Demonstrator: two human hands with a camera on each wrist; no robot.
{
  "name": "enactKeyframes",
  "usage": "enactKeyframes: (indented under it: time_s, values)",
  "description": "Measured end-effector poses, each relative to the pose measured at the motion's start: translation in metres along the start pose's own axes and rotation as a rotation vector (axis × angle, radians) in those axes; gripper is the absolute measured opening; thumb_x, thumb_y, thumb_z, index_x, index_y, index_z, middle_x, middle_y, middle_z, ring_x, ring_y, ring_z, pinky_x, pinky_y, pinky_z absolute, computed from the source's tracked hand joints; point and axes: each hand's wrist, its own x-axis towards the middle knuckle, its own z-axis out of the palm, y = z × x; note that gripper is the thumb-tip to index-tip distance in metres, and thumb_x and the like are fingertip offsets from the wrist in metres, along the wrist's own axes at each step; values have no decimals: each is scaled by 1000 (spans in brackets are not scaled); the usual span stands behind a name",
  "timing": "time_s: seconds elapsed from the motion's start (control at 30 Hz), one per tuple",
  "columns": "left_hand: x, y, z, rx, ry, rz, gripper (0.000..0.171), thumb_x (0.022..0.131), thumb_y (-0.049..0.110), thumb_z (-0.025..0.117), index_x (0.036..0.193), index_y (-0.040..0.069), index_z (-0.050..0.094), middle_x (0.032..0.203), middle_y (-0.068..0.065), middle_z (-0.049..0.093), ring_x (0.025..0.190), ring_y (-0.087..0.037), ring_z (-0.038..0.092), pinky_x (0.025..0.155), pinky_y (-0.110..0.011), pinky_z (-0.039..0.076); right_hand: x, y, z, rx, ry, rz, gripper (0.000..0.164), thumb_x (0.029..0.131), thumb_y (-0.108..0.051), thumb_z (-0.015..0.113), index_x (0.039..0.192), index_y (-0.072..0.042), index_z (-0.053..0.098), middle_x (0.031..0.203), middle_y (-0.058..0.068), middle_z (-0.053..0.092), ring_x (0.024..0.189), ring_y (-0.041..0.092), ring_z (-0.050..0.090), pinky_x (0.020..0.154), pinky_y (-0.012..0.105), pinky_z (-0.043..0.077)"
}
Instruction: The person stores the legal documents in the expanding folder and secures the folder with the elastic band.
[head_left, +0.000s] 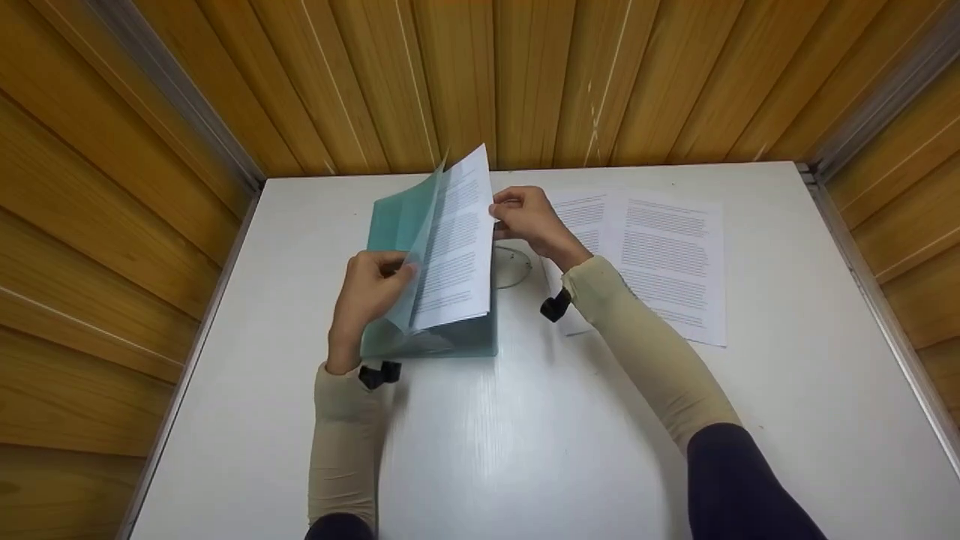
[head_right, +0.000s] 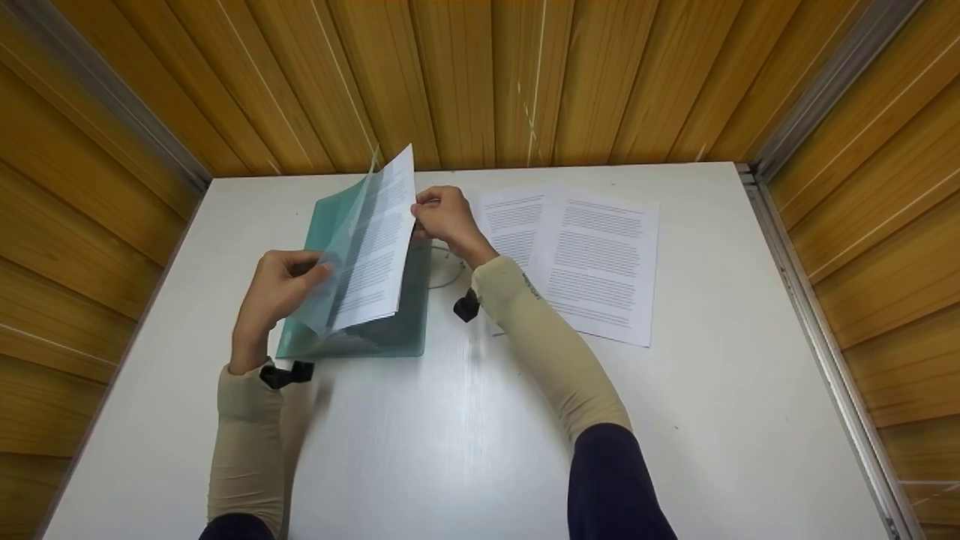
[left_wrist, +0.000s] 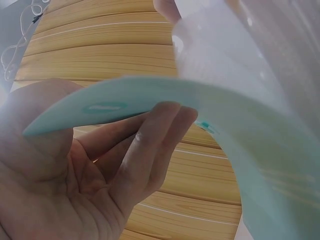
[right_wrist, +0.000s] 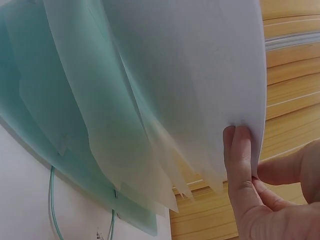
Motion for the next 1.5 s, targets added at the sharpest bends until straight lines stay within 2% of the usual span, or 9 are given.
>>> enactKeyframes:
  time_s: [0.2, 0.47, 0.63, 1.03, 1.5]
  values:
    - [-1, -1, -1, 4, 2, 2, 27, 100, 11, 67, 122, 1, 80, 117, -17, 79, 100, -29, 75, 86, -44, 57, 2, -2, 6, -2, -10, 17, 33, 108, -9, 58, 139, 3, 60, 128, 22, 70, 98, 24, 74, 90, 38, 62]
    - [-1, -1, -1, 28, 4, 1, 28, 100, 12, 67, 121, 1, 80, 114, -16, 79, 90, -26, 70, 79, -36, 53, 5, -1, 15, -21, -30, 23, 32, 107, -8, 60, 137, 3, 64, 124, 20, 71, 96, 21, 72, 94, 40, 61]
    - [-1, 0, -1, 34, -1, -1, 29, 100, 12, 67, 124, 0, 79, 116, -17, 79, 92, -26, 71, 80, -36, 54, 7, -1, 19, -34, -21, 27, 31, 107, -8, 62, 136, 2, 66, 122, 18, 72, 95, 20, 73, 96, 42, 61]
    - [0, 0, -1, 27, -4, -6, 31, 99, 12, 67, 125, -2, 77, 122, -20, 77, 105, -31, 76, 91, -50, 60, 14, -5, 31, -52, 0, 40, 33, 106, -8, 63, 136, 5, 66, 122, 20, 71, 95, 20, 74, 83, 30, 63]
    - [-2, 4, 0, 30, -3, -19, 31, 98, 13, 67, 124, 1, 79, 118, -16, 79, 96, -27, 73, 87, -44, 58, 12, -10, 36, -110, 39, 29, 31, 103, -13, 70, 132, 0, 70, 121, 16, 71, 100, 23, 76, 82, 29, 63]
